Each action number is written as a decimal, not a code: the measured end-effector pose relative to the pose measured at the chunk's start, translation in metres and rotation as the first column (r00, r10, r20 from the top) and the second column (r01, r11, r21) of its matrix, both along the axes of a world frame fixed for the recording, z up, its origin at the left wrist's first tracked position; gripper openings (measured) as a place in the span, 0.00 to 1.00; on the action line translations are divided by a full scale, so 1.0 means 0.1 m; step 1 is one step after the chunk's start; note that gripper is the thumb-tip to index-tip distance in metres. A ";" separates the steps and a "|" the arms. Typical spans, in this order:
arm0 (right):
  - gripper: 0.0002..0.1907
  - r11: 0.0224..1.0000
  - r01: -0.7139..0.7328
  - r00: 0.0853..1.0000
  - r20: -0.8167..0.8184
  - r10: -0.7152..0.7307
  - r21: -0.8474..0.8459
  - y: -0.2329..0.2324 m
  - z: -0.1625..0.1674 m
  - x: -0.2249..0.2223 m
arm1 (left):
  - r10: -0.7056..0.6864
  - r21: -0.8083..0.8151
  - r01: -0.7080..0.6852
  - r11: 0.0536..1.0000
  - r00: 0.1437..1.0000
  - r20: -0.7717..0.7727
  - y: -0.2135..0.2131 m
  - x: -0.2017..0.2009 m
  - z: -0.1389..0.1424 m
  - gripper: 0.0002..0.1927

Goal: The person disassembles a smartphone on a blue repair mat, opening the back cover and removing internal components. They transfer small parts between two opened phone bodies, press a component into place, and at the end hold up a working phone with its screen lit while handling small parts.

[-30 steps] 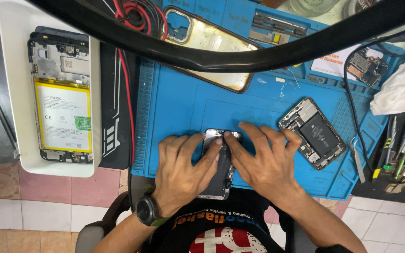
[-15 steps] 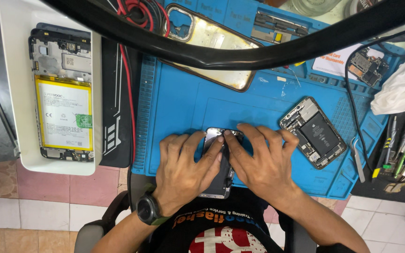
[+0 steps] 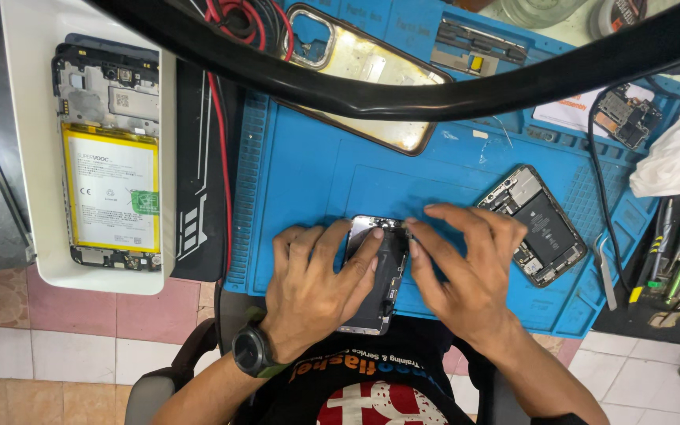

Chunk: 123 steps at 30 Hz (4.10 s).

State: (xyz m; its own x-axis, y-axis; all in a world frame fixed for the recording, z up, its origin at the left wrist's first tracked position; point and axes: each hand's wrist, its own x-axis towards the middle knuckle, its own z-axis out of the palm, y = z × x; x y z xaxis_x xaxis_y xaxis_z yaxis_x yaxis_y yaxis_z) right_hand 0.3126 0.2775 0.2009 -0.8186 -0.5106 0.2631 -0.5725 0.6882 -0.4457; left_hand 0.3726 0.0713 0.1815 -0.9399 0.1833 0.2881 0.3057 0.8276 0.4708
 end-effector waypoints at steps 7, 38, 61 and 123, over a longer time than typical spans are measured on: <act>0.14 0.985 -0.062 0.994 -0.082 0.076 0.162 0.02 -0.09 0.03 | -0.006 0.018 0.006 1.000 1.000 0.006 0.00 -0.04 0.01 0.22; 0.13 0.994 -0.007 0.999 -0.047 0.012 0.105 0.05 -0.23 -0.03 | -0.003 0.028 0.002 1.000 1.000 0.024 -0.02 -0.11 -0.11 0.23; 0.10 0.997 0.034 0.999 -0.017 -0.033 0.067 -0.09 -0.14 -0.11 | 0.029 -0.009 -0.029 1.000 1.000 0.007 0.02 -0.11 -0.10 0.20; 0.08 0.950 0.282 0.959 0.040 -0.279 -0.133 0.88 0.66 -0.04 | 0.030 -0.045 -0.030 0.999 0.999 0.014 0.11 0.07 0.10 0.21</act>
State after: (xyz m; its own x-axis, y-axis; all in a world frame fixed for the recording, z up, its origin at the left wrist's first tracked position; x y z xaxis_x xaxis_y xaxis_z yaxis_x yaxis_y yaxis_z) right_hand 0.3090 0.3652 0.2671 -0.9296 -0.2202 0.2956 -0.3548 0.7519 -0.5556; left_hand 0.3800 0.0825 0.1917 -0.9491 0.1675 0.2667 0.2740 0.8567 0.4371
